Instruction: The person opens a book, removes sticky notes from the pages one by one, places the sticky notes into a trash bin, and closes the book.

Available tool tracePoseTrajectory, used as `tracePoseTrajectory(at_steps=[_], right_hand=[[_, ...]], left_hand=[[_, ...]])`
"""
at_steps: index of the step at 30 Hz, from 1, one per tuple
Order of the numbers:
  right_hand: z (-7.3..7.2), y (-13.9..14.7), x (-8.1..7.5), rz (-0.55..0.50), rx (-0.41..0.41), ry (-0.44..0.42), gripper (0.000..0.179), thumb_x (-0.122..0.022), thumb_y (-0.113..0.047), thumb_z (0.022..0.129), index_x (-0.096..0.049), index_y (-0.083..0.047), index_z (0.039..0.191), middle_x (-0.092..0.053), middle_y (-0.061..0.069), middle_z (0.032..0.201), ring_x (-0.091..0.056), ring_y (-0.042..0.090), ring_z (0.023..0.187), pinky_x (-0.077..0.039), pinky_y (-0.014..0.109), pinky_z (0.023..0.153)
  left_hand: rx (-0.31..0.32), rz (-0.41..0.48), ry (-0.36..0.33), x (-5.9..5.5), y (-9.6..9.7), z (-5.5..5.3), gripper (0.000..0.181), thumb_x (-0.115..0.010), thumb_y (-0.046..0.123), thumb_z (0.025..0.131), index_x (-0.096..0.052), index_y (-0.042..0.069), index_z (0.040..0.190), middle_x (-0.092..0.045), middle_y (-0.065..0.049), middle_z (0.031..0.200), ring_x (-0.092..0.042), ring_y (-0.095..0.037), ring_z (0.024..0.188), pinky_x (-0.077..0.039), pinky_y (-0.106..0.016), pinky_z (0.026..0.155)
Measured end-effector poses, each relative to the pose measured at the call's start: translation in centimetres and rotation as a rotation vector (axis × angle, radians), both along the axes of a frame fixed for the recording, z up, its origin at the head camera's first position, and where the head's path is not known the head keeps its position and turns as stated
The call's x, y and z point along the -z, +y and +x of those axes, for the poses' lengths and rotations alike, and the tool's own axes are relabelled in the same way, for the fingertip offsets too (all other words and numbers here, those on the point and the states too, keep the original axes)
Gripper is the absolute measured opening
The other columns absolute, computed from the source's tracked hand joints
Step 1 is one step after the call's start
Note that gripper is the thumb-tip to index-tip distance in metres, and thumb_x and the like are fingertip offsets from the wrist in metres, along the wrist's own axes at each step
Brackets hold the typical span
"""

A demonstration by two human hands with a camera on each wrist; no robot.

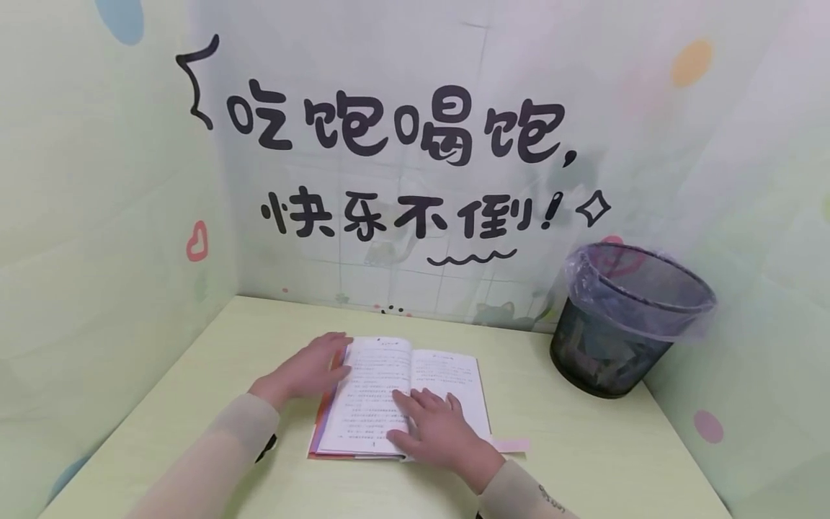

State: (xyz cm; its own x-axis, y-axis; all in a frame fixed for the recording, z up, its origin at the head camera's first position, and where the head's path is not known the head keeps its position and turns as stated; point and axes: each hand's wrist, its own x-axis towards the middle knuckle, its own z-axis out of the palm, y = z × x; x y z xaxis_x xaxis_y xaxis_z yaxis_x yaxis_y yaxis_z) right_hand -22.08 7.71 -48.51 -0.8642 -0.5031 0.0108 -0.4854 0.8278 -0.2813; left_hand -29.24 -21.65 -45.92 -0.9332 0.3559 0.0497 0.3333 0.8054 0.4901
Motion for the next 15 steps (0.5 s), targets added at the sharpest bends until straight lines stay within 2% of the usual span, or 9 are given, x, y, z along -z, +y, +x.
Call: tracePoseTrajectory(at_steps=[6,8,11,15], right_hand=[[0.1,0.2,0.3,-0.001,-0.004,-0.004,0.073,-0.052,-0.066,0.108,-0.044,-0.028,0.170,-0.052,0.012,0.169,-0.048,0.038,0.158,-0.031,0.076,0.126],[0.1,0.2,0.3,0.009,-0.015,0.009,0.074,-0.050,-0.067,0.108,-0.043,-0.027,0.170,-0.052,0.012,0.169,-0.049,0.038,0.157,-0.032,0.077,0.126],[0.1,0.3,0.3,0.013,-0.020,0.015,0.073,-0.050,-0.066,0.109,-0.043,-0.027,0.170,-0.052,0.012,0.169,-0.050,0.038,0.157,-0.032,0.077,0.125],[0.0,0.4,0.3,0.014,-0.019,0.000,0.073,-0.050,-0.067,0.109,-0.043,-0.027,0.170,-0.051,0.011,0.170,-0.049,0.037,0.157,-0.032,0.077,0.125]], left_hand=[[0.137,-0.011,-0.123,-0.3,3.9,0.3,0.096,-0.088,0.045,0.092,-0.041,0.019,0.171,-0.028,-0.011,0.183,-0.023,-0.041,0.170,-0.023,-0.068,0.135],[0.179,-0.030,-0.150,-0.4,5.0,0.5,0.105,-0.093,0.049,0.086,-0.039,0.020,0.172,-0.027,-0.009,0.183,-0.021,-0.040,0.171,-0.023,-0.067,0.136],[0.201,-0.062,-0.168,-0.4,6.3,0.8,0.114,-0.096,0.053,0.080,-0.038,0.019,0.172,-0.028,-0.009,0.183,-0.022,-0.040,0.170,-0.024,-0.065,0.136],[0.201,-0.113,-0.174,-0.3,7.3,0.8,0.115,-0.094,0.056,0.082,-0.036,0.019,0.173,-0.029,-0.010,0.183,-0.026,-0.040,0.169,-0.028,-0.063,0.136]])
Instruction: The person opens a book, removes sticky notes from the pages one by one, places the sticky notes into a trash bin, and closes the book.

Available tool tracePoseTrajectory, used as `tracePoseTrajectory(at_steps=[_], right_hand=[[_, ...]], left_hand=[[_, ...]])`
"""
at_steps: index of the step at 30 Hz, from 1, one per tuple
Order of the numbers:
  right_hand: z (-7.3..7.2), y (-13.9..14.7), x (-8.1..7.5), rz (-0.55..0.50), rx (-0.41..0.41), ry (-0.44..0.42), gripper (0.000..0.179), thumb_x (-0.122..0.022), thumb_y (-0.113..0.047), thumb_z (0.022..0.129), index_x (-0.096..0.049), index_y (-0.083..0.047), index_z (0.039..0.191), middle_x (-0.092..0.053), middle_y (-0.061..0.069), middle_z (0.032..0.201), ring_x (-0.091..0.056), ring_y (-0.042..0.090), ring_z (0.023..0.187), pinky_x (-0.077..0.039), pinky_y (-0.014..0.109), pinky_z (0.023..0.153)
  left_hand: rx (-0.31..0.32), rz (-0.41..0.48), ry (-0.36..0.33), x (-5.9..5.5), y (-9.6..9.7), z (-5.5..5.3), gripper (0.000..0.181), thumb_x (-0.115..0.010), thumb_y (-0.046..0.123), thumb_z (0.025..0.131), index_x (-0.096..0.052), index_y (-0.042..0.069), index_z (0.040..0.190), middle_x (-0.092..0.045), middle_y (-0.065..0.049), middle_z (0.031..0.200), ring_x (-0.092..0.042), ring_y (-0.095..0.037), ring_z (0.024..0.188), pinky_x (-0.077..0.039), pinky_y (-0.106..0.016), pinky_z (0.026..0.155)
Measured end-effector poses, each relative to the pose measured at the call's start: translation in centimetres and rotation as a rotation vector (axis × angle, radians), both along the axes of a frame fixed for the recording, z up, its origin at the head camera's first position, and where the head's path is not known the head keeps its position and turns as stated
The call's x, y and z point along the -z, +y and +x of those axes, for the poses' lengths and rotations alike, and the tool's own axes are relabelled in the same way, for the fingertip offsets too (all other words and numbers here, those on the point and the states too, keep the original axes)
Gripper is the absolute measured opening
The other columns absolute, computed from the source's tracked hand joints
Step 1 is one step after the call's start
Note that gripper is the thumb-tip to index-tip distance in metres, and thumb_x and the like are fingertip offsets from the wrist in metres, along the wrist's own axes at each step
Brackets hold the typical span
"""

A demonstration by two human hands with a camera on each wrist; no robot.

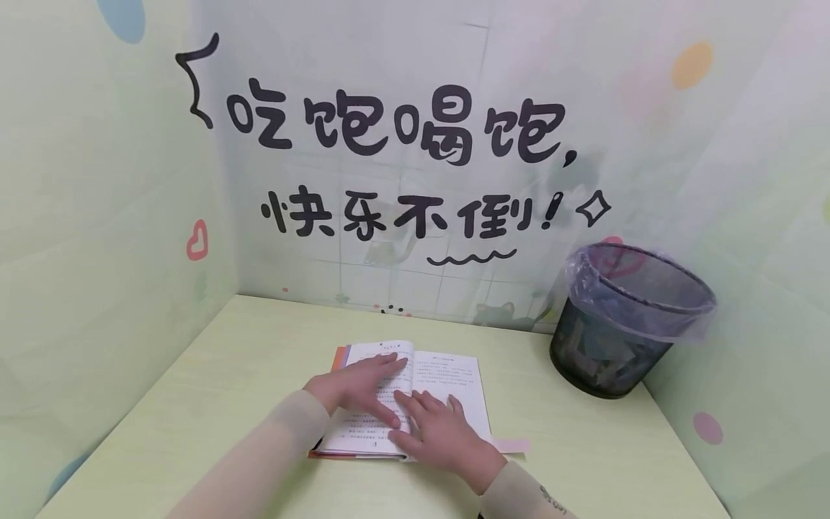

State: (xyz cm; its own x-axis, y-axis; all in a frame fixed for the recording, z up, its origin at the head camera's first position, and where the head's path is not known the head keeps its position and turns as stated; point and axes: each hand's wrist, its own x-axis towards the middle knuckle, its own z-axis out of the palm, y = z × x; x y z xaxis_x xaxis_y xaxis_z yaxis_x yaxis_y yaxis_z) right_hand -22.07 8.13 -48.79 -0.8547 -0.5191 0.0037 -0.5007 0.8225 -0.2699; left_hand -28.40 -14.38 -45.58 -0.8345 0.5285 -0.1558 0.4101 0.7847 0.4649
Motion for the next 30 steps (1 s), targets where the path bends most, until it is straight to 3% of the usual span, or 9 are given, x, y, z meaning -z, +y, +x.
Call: tracePoseTrajectory(at_steps=[13,19,22,26,30], right_hand=[[-0.2,0.8,0.0,-0.034,-0.019,-0.070,0.072,-0.051,-0.065,0.109,-0.043,-0.028,0.170,-0.050,0.013,0.171,-0.047,0.038,0.159,-0.032,0.077,0.125],[-1.3,2.0,-0.4,-0.053,-0.027,-0.123,0.068,-0.047,-0.062,0.112,-0.044,-0.025,0.169,-0.051,0.011,0.170,-0.048,0.037,0.158,-0.031,0.075,0.126],[-2.1,3.2,-0.8,-0.062,0.050,-0.118,0.068,-0.054,-0.055,0.111,-0.050,-0.014,0.165,-0.055,0.015,0.166,-0.049,0.040,0.156,-0.031,0.074,0.126],[-3.4,5.1,-1.0,-0.001,0.241,-0.090,0.073,-0.067,-0.048,0.105,-0.054,0.002,0.157,-0.055,0.025,0.162,-0.046,0.046,0.156,-0.030,0.074,0.127],[-4.5,6.9,-0.7,0.038,0.431,-0.135,0.077,-0.074,-0.048,0.102,-0.056,0.009,0.151,-0.050,0.031,0.162,-0.043,0.050,0.154,-0.030,0.072,0.127]], left_hand=[[-0.063,-0.051,-0.047,0.4,1.2,0.3,0.112,-0.094,0.060,0.080,-0.040,0.024,0.172,-0.031,-0.009,0.182,-0.031,-0.038,0.168,-0.030,-0.065,0.134],[-0.064,-0.058,-0.058,0.4,1.5,0.1,0.109,-0.092,0.060,0.082,-0.040,0.024,0.172,-0.031,-0.008,0.182,-0.031,-0.036,0.168,-0.030,-0.063,0.135],[-0.066,-0.051,-0.066,0.3,1.5,0.1,0.110,-0.092,0.061,0.082,-0.040,0.024,0.172,-0.032,-0.008,0.182,-0.031,-0.037,0.168,-0.030,-0.063,0.135],[-0.072,-0.047,-0.076,0.1,1.5,0.1,0.111,-0.093,0.060,0.081,-0.039,0.023,0.172,-0.031,-0.008,0.182,-0.030,-0.036,0.168,-0.029,-0.061,0.136],[-0.081,-0.048,-0.088,0.0,1.4,0.2,0.112,-0.093,0.059,0.082,-0.039,0.023,0.172,-0.030,-0.007,0.182,-0.029,-0.035,0.169,-0.028,-0.059,0.137]])
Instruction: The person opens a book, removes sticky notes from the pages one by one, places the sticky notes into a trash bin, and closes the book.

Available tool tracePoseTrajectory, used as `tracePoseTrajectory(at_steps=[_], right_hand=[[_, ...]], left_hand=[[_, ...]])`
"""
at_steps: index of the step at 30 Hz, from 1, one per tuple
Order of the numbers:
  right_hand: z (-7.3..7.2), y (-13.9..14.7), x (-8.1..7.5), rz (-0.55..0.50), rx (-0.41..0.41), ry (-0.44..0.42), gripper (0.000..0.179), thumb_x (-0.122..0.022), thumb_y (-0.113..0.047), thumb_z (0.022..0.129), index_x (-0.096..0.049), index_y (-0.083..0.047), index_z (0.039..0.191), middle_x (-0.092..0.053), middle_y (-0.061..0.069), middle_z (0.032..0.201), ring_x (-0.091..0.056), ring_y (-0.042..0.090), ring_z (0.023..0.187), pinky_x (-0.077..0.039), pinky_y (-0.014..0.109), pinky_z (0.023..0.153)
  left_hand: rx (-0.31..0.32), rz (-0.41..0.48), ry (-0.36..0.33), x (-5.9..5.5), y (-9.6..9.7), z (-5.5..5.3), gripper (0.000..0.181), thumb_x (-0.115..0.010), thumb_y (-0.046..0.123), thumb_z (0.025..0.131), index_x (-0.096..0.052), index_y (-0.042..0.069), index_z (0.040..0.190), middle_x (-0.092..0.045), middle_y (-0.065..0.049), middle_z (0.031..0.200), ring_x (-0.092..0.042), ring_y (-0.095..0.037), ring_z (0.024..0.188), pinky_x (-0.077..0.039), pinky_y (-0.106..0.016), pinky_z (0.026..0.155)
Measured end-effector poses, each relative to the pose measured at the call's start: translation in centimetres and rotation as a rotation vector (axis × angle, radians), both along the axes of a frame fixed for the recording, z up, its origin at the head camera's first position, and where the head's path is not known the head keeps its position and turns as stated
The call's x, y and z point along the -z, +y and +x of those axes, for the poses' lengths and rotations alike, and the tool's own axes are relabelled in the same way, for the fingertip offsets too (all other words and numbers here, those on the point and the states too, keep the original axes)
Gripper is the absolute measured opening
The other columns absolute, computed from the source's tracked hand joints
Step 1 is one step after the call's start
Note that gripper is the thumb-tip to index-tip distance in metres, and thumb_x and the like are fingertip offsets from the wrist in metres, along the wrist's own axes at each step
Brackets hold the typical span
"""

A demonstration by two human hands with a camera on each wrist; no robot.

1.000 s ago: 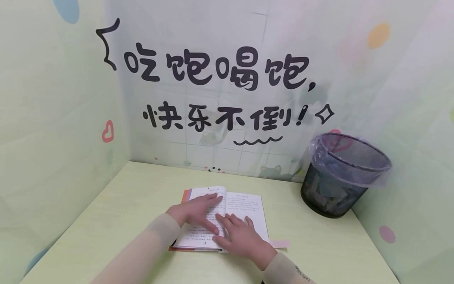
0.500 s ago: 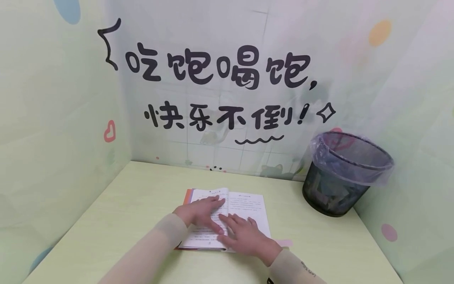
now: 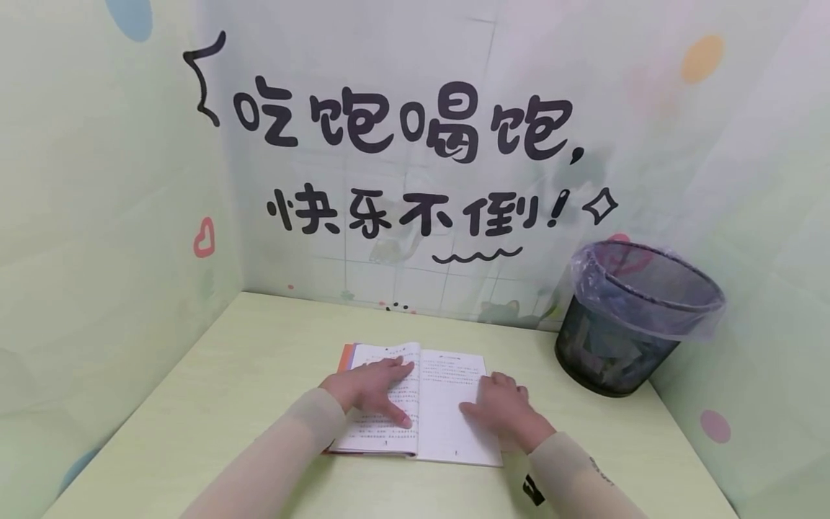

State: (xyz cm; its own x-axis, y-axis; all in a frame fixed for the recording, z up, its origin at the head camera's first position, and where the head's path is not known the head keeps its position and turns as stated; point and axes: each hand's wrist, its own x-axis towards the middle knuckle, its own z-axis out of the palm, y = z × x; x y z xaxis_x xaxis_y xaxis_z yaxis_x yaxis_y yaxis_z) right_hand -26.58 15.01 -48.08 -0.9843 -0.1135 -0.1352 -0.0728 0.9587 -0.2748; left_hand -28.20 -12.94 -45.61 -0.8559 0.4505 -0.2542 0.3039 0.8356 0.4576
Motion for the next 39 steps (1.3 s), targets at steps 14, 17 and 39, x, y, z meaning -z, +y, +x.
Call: tracePoseTrajectory(at_steps=[14,17,39], right_hand=[[-0.8,1.2,-0.1,-0.080,0.092,-0.018,0.080,-0.081,-0.045,0.097,-0.054,0.015,0.143,-0.061,0.024,0.128,-0.056,0.038,0.114,-0.049,0.062,0.108],[-0.6,1.1,-0.6,-0.089,0.089,-0.019,0.079,-0.081,-0.043,0.098,-0.054,0.014,0.145,-0.061,0.026,0.133,-0.058,0.040,0.118,-0.050,0.063,0.109],[0.2,-0.4,-4.1,-0.472,-0.005,0.008,0.058,-0.063,-0.036,0.112,-0.052,0.000,0.156,-0.063,0.023,0.151,-0.063,0.041,0.136,-0.055,0.061,0.112]], left_hand=[[-0.002,0.011,0.003,0.1,0.1,0.1,0.111,-0.093,0.058,0.082,-0.039,0.023,0.172,-0.029,-0.008,0.183,-0.028,-0.036,0.169,-0.028,-0.059,0.137],[0.006,0.008,0.010,0.1,0.1,-0.1,0.111,-0.093,0.058,0.082,-0.039,0.022,0.172,-0.030,-0.009,0.182,-0.029,-0.037,0.169,-0.029,-0.060,0.136],[0.008,-0.015,0.006,0.5,-0.1,-0.2,0.112,-0.090,0.062,0.084,-0.035,0.025,0.174,-0.024,-0.005,0.185,-0.025,-0.037,0.170,-0.027,-0.062,0.137]])
